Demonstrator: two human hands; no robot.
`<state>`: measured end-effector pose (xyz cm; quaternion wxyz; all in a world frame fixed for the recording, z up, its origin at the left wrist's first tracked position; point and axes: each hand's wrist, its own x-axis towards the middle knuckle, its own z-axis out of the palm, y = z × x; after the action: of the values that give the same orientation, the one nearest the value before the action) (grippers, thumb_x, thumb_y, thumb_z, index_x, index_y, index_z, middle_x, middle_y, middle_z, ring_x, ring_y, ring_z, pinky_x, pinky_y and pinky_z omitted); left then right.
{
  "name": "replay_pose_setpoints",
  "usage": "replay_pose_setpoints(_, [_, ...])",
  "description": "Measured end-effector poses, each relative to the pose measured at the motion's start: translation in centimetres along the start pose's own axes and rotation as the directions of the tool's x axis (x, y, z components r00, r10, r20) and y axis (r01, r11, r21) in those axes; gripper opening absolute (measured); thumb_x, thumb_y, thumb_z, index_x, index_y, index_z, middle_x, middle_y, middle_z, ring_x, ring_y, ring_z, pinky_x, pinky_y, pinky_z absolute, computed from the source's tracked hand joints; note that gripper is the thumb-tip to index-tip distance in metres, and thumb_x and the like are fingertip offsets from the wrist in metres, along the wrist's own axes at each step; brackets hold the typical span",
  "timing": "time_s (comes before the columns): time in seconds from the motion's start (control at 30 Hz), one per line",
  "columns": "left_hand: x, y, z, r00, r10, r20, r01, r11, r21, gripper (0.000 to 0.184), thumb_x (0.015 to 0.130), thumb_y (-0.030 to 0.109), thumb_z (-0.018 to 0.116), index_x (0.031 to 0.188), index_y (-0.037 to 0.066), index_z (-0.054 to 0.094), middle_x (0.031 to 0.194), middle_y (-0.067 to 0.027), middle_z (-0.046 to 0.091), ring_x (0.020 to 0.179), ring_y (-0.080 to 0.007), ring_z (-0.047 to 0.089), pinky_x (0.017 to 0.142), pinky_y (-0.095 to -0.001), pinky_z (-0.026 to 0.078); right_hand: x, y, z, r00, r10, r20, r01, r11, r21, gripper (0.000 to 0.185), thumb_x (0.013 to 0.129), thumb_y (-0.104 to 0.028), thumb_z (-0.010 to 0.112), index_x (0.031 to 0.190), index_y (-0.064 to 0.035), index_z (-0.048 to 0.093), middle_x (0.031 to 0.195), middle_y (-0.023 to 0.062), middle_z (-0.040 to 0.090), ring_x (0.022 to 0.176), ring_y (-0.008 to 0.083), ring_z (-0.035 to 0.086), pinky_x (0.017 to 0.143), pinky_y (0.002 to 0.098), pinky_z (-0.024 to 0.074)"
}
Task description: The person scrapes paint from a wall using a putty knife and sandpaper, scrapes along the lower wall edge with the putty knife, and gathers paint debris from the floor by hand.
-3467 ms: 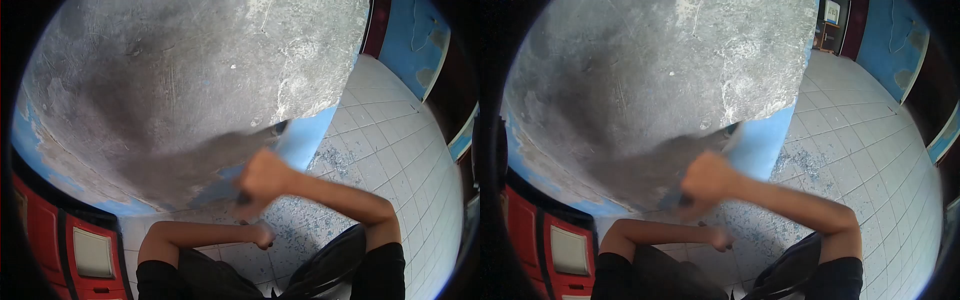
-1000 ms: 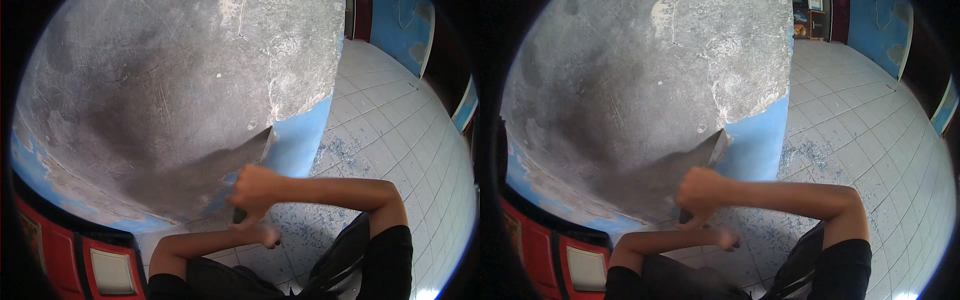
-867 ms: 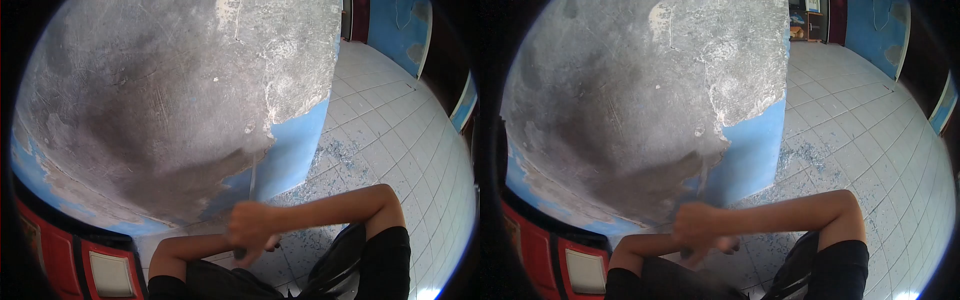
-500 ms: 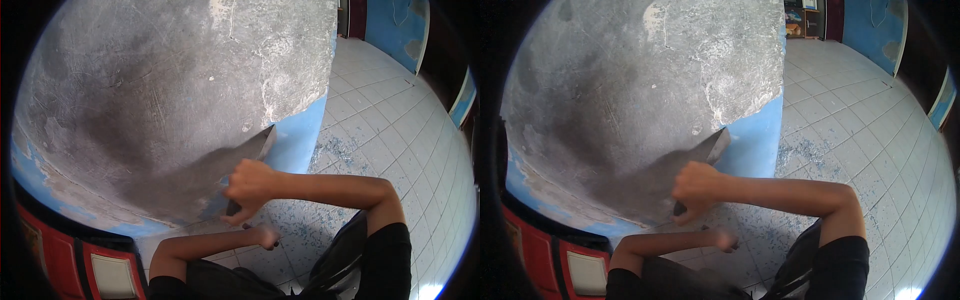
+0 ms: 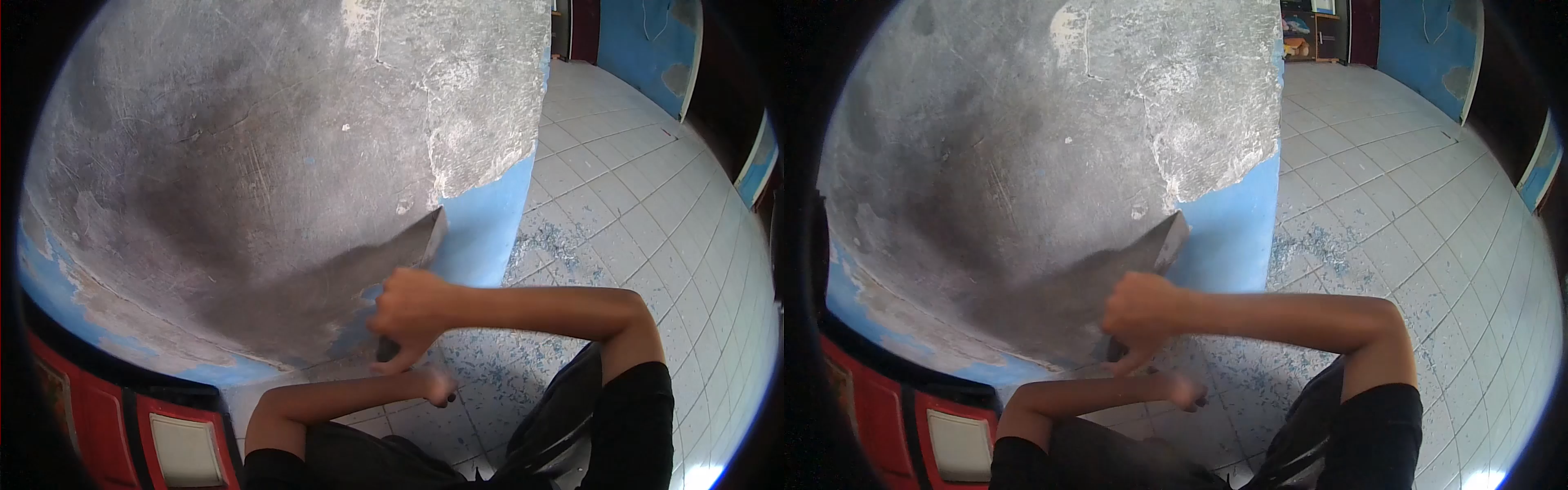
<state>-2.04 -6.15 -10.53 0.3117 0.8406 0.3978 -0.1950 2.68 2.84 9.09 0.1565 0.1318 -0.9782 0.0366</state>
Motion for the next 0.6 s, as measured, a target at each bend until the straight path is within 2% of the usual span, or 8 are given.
replay_pose_setpoints(0.07, [-1.0,1.0,-2.5,1.0,0.023,0.008,-0.023,0.996,-0.085,0.023,0.066,0.027,0.06,0.063,0.004,0.058,0.065,-0.009,0.06,0.06,-0.0254,0.057,0.056,-0.0366,0.044,-0.3,0.5,-0.4,1.0,0.012,0.016,-0.012,1.0,-0.006,0.058,0.068,-0.059,0.048,0.045,-0.0056,0.053,0.038,0.0079,0.048,0.039,0.0247,0.051,0.039,0.0339,0.0402])
replay_pose_setpoints(0.23, [-1.4,1.4,-3.5,0.998,-0.011,0.058,0.013,1.0,-0.024,0.019,0.066,0.022,0.059,0.072,0.005,0.061,0.06,-0.0082,0.055,0.055,-0.0249,0.052,0.053,-0.0385,0.04,-0.2,1.7,-0.4,0.999,-0.028,0.029,0.024,0.992,0.124,0.053,0.068,-0.054,0.051,0.046,-0.0062,0.054,0.039,0.0092,0.048,0.039,0.025,0.051,0.04,0.0343,0.0418])
replay_pose_setpoints(0.3, [-1.2,1.5,-3.6,0.998,-0.011,0.062,0.011,1.0,-0.006,0.018,0.066,0.021,0.058,0.075,0.005,0.062,0.058,-0.008,0.054,0.054,-0.0248,0.051,0.052,-0.0389,0.039,-0.4,0.5,-0.6,0.999,-0.015,0.033,0.012,0.997,0.078,0.051,0.067,-0.054,0.052,0.048,-0.0063,0.056,0.042,0.0103,0.05,0.041,0.0263,0.052,0.042,0.0353,0.0422])
replay_pose_setpoints(0.37, [-0.7,1.1,-3.3,0.994,0.022,0.11,-0.02,1.0,-0.018,0.03,0.071,0.028,0.056,0.092,0.007,0.06,0.087,-0.0104,0.06,0.084,-0.0267,0.056,0.07,-0.038,0.044,-0.8,-0.4,-1.0,0.999,0.01,0.04,-0.009,1.0,-0.011,0.048,0.063,-0.053,0.056,0.053,-0.0064,0.06,0.048,0.0123,0.053,0.047,0.029,0.055,0.045,0.0374,0.043])
replay_pose_setpoints(0.4, [-0.5,0.6,-2.1,0.994,0.026,0.109,-0.024,1.0,-0.015,0.03,0.071,0.028,0.056,0.092,0.007,0.06,0.087,-0.0104,0.06,0.084,-0.0267,0.056,0.07,-0.038,0.044,-0.9,-0.1,-1.2,0.999,0.014,0.042,-0.013,1.0,-0.014,0.048,0.063,-0.053,0.056,0.053,-0.0064,0.06,0.048,0.0123,0.053,0.047,0.029,0.055,0.045,0.0374,0.043])
replay_pose_setpoints(0.5, [-0.4,-0.6,-0.2,0.992,0.125,0.029,-0.119,0.98,-0.161,0.032,0.07,0.027,0.056,0.093,0.006,0.059,0.088,-0.011,0.06,0.085,-0.0271,0.056,0.072,-0.0369,0.043,-0.7,1.0,-1.5,0.999,-0.032,-0.036,0.033,0.999,0.041,0.05,0.062,-0.055,0.054,0.048,-0.006,0.054,0.039,0.0092,0.047,0.037,0.0251,0.05,0.038,0.0335,0.0393])
replay_pose_setpoints(0.57, [0.2,0.7,-2.8,0.966,-0.11,0.235,0.109,0.994,0.018,0.034,0.07,0.027,0.057,0.096,0.005,0.058,0.091,-0.0118,0.059,0.088,-0.0265,0.056,0.074,-0.0361,0.044,-0.8,0.2,-2.3,0.999,-0.019,-0.042,0.02,0.999,0.031,0.052,0.062,-0.056,0.053,0.048,-0.0061,0.054,0.04,0.0089,0.047,0.037,0.0243,0.049,0.037,0.0333,0.0386])
replay_pose_setpoints(0.6, [0.2,0.9,-2.7,0.965,-0.107,0.238,0.106,0.994,0.016,0.034,0.07,0.027,0.057,0.096,0.005,0.058,0.091,-0.0118,0.059,0.088,-0.0265,0.056,0.074,-0.0361,0.044,-0.9,-0.1,-2.5,1.0,-0.023,0.008,0.022,0.999,0.041,0.052,0.062,-0.057,0.053,0.049,-0.0062,0.054,0.039,0.0086,0.047,0.037,0.0241,0.049,0.037,0.0332,0.0384])
